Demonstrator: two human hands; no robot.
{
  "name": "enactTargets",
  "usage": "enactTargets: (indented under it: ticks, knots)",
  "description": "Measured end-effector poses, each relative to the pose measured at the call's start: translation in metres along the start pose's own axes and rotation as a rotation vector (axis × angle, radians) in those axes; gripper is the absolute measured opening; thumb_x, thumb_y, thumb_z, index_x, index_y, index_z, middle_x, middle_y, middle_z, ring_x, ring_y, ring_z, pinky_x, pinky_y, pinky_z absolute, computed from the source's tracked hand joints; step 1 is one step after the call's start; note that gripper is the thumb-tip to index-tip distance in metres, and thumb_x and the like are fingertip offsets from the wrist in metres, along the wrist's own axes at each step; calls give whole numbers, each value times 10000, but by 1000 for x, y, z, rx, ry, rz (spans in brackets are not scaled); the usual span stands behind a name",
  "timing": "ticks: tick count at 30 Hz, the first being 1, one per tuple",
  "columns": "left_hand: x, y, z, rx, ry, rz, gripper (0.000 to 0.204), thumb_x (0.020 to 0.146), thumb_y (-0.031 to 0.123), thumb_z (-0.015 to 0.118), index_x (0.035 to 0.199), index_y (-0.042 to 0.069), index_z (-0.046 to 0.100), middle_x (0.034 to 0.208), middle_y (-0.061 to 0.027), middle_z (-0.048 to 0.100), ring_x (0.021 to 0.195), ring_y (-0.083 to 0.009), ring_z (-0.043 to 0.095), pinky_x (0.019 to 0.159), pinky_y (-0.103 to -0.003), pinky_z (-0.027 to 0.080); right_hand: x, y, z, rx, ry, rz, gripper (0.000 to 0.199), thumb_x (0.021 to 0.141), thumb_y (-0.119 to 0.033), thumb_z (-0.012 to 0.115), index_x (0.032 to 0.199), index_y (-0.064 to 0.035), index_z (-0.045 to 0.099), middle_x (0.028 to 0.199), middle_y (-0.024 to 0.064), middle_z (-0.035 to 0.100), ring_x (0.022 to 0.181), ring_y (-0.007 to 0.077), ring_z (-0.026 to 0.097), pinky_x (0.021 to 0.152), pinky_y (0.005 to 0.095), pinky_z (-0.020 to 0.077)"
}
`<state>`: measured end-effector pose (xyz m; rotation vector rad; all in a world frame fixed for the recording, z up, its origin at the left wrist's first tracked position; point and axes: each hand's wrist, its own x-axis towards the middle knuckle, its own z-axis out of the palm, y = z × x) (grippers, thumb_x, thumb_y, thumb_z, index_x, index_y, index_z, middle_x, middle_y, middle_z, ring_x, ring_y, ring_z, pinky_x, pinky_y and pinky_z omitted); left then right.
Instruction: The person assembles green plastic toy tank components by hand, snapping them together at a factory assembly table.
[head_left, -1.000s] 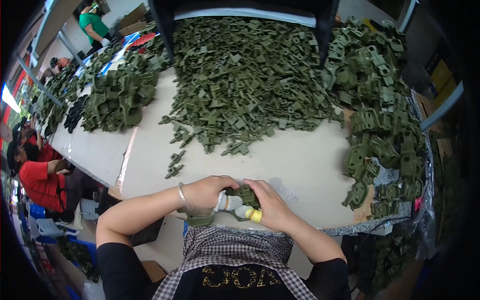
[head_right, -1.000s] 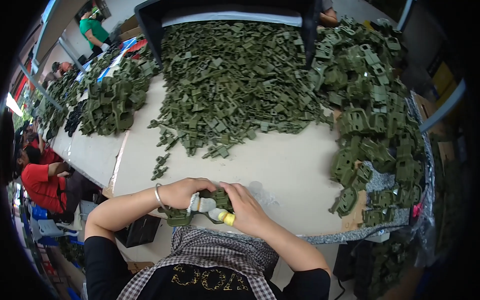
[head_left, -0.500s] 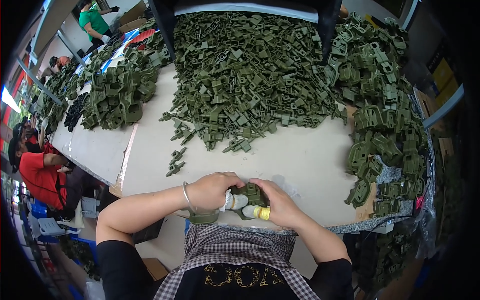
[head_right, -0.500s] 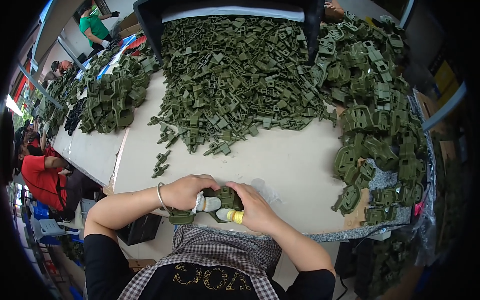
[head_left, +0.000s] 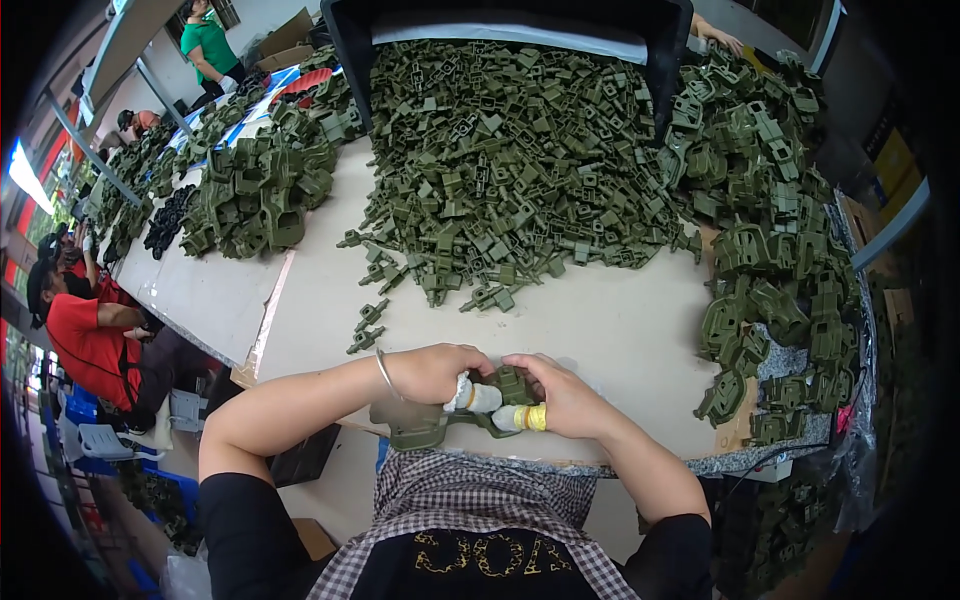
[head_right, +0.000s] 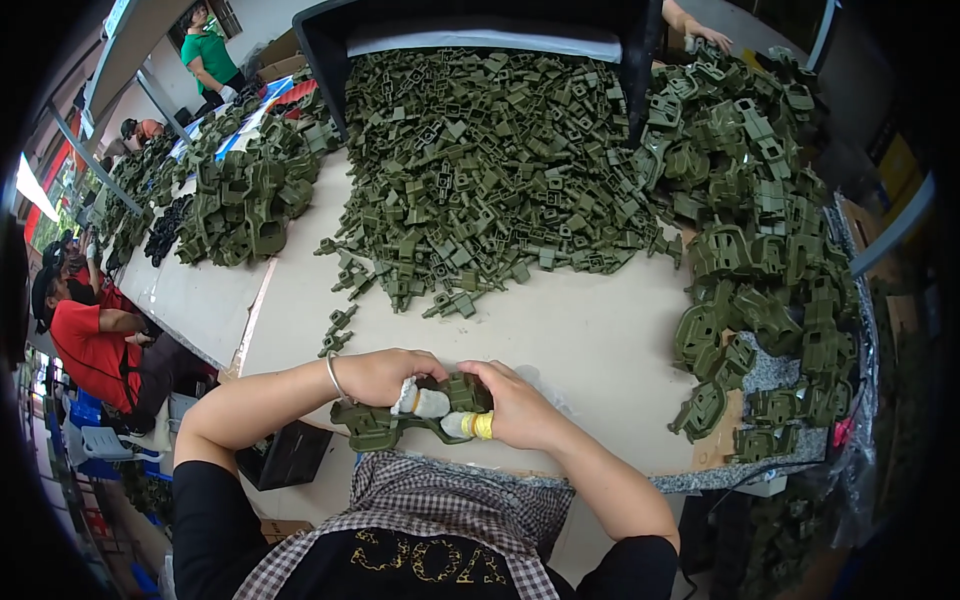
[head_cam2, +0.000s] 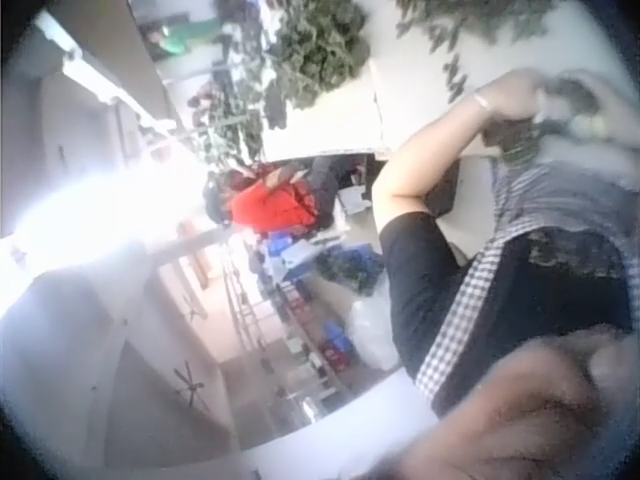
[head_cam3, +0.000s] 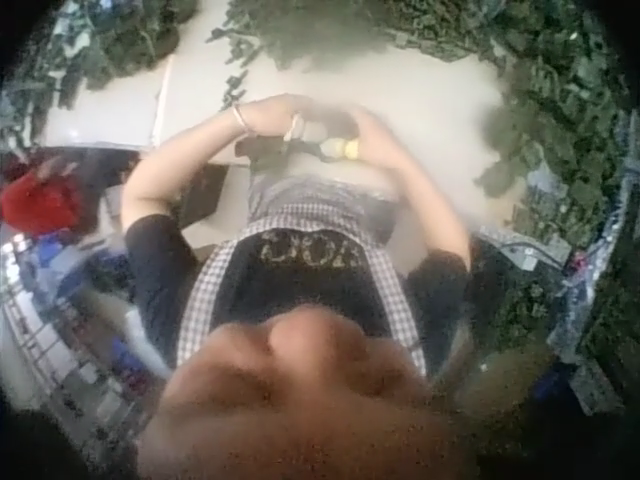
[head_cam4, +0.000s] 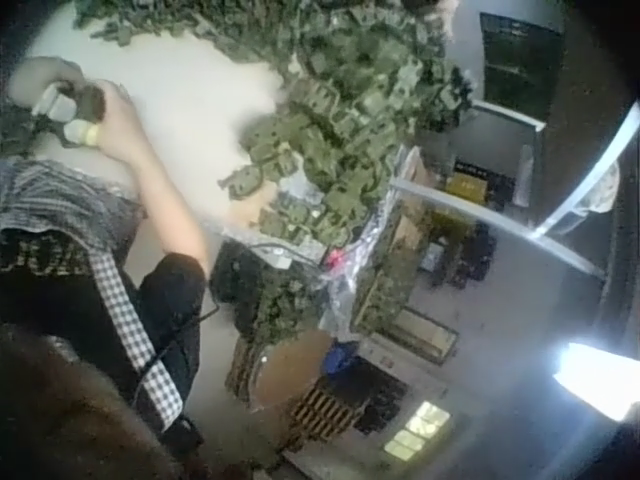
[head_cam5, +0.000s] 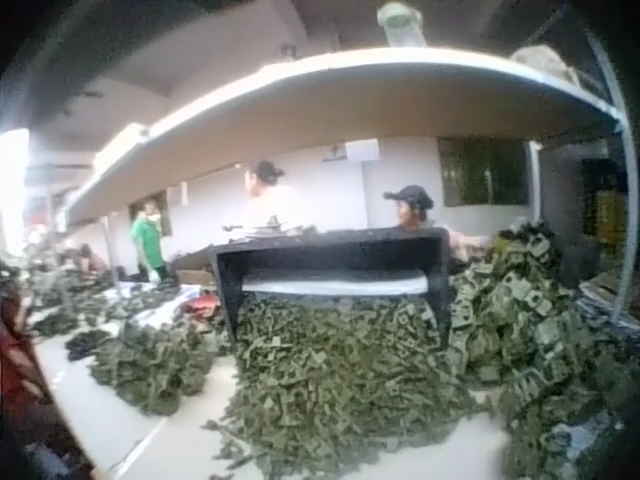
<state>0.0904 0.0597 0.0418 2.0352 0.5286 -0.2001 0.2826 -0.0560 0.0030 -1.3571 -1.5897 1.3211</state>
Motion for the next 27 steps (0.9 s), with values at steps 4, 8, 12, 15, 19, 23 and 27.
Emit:
enactTargets:
  ticks: [4,8,12,15,19,23,27]
  knots:
    - [-1,4,4,85,17,-11,347,759,263,635,994,13,583,955,-134,588,882,-258,566,792,-315,443,-4,-10,-1,-42,-18,-45,566,700,-209,697,1193,-59,463,1122,160,512,1022,287,511,856,349,417]
    - [4,-2,2,103,20,-3,362,775,290,616,996,4,595,978,-144,598,905,-257,574,804,-316,443,3,-8,-1,6,-29,-25,529,707,-201,698,1169,-51,488,1096,159,530,970,260,545,806,326,439]
    - [8,-9,-15,-57,-72,-151,364,819,220,594,1130,38,540,1056,-89,579,980,-161,544,849,-279,423,14,3,-1,21,-32,-1,543,711,-197,705,1177,-32,478,1062,153,551,913,236,571,782,313,456]
    - [-15,-5,-34,-219,117,13,468,828,237,587,1230,45,445,1144,-105,530,1031,-164,516,878,-296,409,11,15,-19,50,-1,-54,515,737,-52,667,1208,-39,459,992,55,582,828,125,549,749,256,456]
    - [-65,-18,-19,-98,185,-16,548,826,316,596,1256,39,401,1195,-152,486,1084,-232,492,924,-310,378,-4,-21,-37,116,71,76,559,717,-47,682,1214,-4,430,1096,126,548,959,188,557,823,288,453]
    - [-61,-48,23,-198,491,111,448,847,290,576,1193,24,476,1175,-156,494,1078,-230,494,922,-317,374,-8,-34,-30,-379,474,-234,593,664,-170,739,1157,0,459,1095,158,526,1029,279,512,877,359,419]
    - [-55,-43,42,-221,545,185,485,821,283,613,1230,72,459,1171,-141,492,1123,-221,456,965,-311,319,12,-59,16,-786,215,-573,586,645,-341,743,1070,-44,470,1113,145,486,1009,331,495,857,434,423]
